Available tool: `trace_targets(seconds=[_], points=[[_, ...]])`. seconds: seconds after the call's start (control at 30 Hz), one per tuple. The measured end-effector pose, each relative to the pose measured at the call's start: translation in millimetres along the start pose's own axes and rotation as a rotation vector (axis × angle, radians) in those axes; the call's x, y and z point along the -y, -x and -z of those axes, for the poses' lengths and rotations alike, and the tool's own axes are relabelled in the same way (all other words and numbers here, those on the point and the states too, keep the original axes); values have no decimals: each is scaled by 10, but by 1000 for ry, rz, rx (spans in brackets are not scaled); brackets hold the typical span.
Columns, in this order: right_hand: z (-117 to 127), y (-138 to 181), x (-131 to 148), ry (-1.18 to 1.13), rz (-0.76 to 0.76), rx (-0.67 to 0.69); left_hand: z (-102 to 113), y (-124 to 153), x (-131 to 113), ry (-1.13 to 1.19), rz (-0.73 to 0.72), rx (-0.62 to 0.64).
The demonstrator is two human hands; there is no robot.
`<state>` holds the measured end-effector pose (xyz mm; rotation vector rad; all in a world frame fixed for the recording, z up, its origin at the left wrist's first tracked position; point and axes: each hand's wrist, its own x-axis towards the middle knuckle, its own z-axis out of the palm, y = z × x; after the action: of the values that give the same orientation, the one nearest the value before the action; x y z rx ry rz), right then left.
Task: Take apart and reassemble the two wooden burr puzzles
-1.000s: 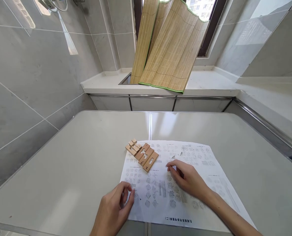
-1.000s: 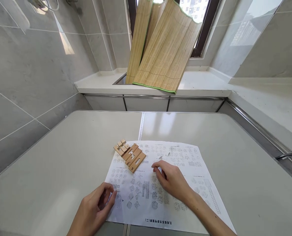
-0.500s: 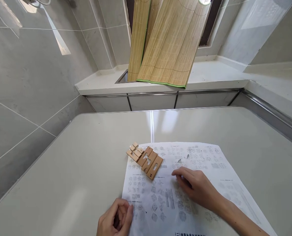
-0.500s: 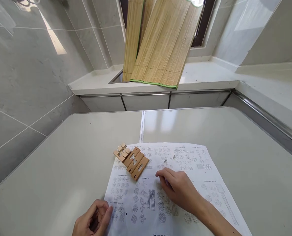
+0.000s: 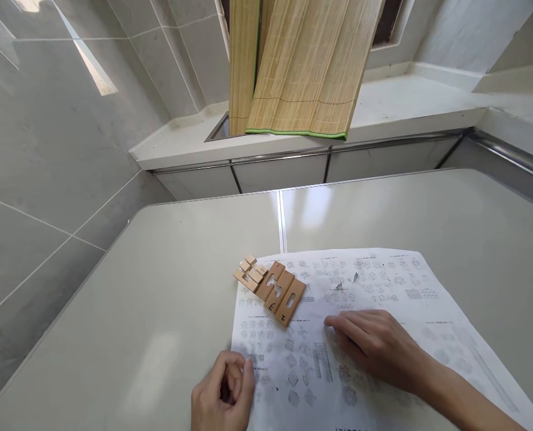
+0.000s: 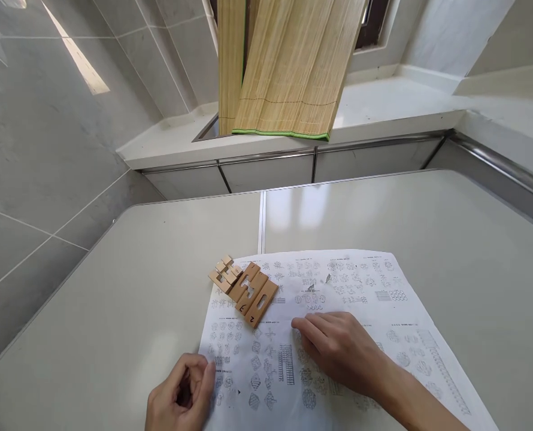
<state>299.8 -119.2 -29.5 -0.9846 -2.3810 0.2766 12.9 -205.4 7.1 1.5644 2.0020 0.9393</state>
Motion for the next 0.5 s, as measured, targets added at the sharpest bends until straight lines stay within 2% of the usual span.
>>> trace_targets(seconds=[0.17, 0.5], points=[[36, -9, -1, -23, 47, -60, 13, -96, -30, -24, -45, -23], [64, 25, 20, -34, 12, -25, -38, -186, -100, -10, -53, -76]])
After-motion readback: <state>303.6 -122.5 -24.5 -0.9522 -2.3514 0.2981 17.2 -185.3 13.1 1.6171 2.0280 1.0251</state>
